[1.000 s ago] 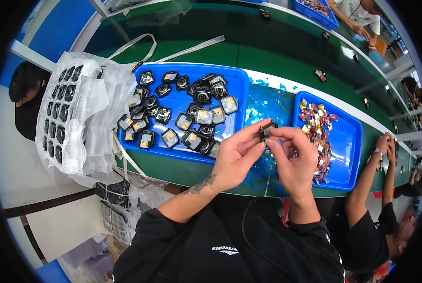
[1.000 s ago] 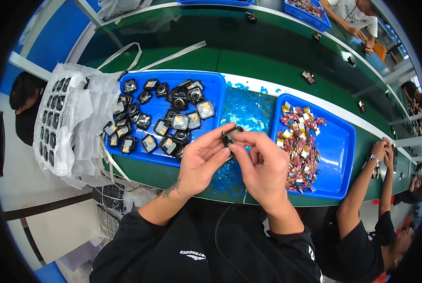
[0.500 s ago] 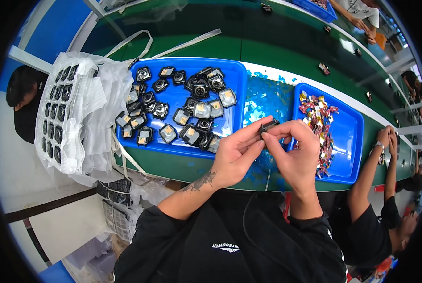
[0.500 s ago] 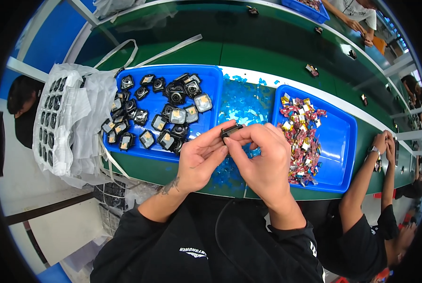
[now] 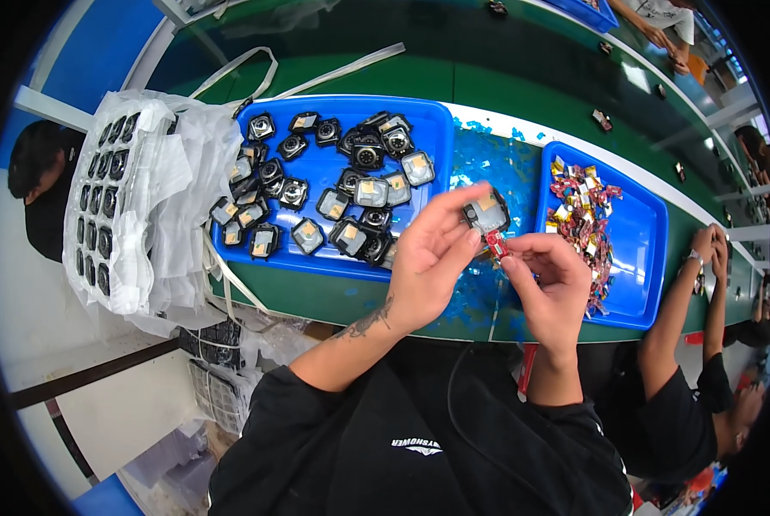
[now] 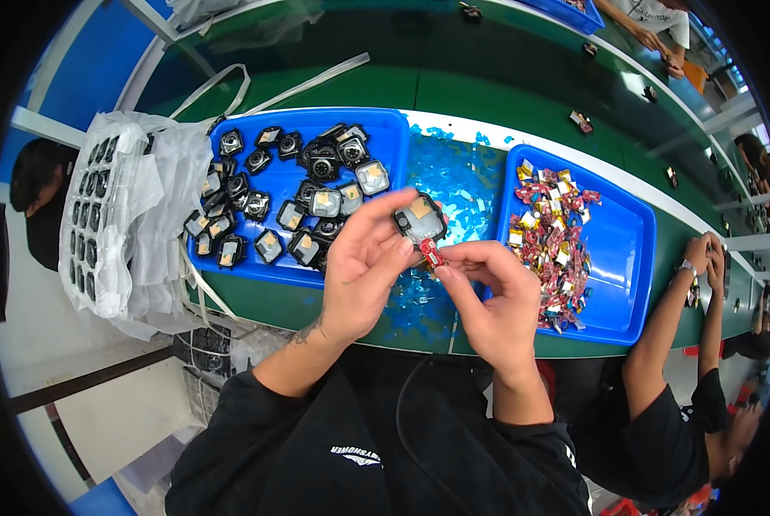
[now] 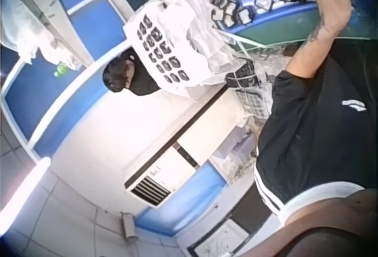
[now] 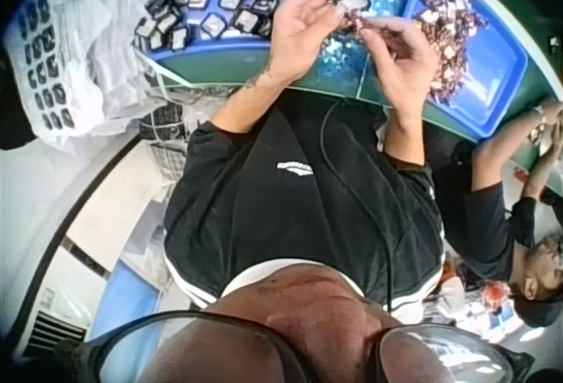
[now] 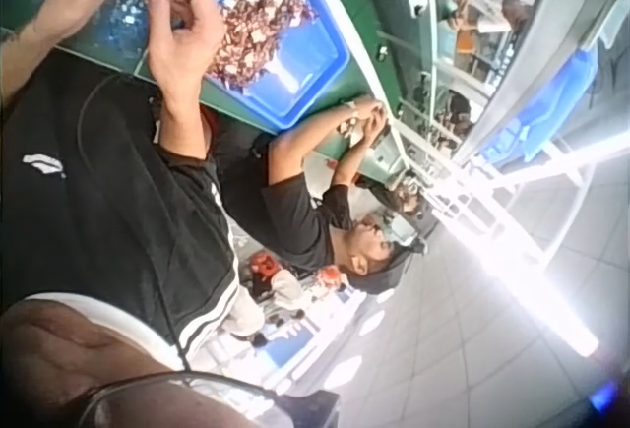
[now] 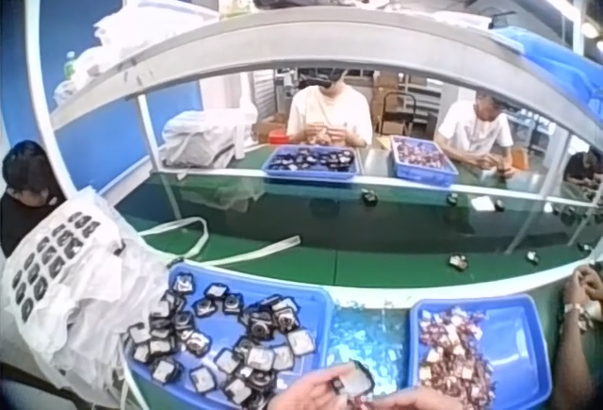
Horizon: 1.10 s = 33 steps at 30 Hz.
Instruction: The recorder is assembling small electronic components, specifically inserting small battery-like parts into plastic casings on an assembly line.
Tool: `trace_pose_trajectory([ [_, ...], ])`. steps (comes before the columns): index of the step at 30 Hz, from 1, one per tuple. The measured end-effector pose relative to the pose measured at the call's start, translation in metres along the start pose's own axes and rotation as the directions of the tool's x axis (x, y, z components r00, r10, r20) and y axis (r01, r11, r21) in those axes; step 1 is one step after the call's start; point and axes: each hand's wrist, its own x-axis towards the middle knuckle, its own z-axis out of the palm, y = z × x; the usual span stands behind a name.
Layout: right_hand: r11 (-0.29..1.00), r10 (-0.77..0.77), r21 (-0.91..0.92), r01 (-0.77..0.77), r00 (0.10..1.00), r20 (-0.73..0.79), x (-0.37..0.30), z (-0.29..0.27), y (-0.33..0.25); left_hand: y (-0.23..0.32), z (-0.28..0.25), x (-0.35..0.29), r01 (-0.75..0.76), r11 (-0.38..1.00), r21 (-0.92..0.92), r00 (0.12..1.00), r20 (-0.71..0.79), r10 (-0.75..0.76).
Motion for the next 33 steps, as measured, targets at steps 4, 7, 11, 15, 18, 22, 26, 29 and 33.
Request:
trace_pose_trajectory([
  [4,0.99,0.06,0.133,-0.055,0.998,-0.029,0.003,-0.002,-0.002,0.021,-0.002,-0.001,-0.258,0.662,0.704,0.965,0.219,0.143],
  [7,0.965,0.053,0.252,-0.073,0.995,0.083,0.002,-0.009,0.001,0.025,-0.007,-0.003,-0.282,0.573,0.77,0.958,0.256,0.127],
  [11,0.985,-0.04,0.17,0.034,0.999,0.033,0.005,-0.009,0.001,0.031,-0.007,-0.003,-0.264,0.522,0.811,0.961,0.265,0.075],
  [15,0.984,0.019,0.174,-0.024,0.999,0.033,-0.002,-0.001,0.002,0.026,-0.004,-0.007,-0.05,0.673,0.738,0.995,0.096,-0.032],
  [18,0.993,-0.1,-0.069,0.1,0.995,0.001,-0.003,-0.002,0.005,0.022,-0.006,-0.007,0.021,0.706,0.708,0.993,0.07,-0.1],
  [22,0.99,-0.105,-0.096,0.099,0.993,-0.059,-0.003,0.004,0.0,0.02,-0.007,-0.009,0.08,0.744,0.664,0.987,0.052,-0.152],
  [26,0.982,-0.133,-0.129,0.135,0.991,0.03,-0.002,0.003,-0.005,0.018,-0.01,-0.013,0.144,0.801,0.582,0.976,0.051,-0.213],
  [29,0.965,-0.193,-0.186,0.185,0.981,-0.027,-0.004,0.005,0.005,0.02,-0.006,-0.013,0.094,0.829,0.551,0.983,0.078,-0.164],
  [33,0.997,0.012,0.072,-0.005,0.996,-0.092,-0.006,0.012,0.012,0.016,-0.007,-0.017,0.072,0.873,0.483,0.994,0.035,-0.101],
])
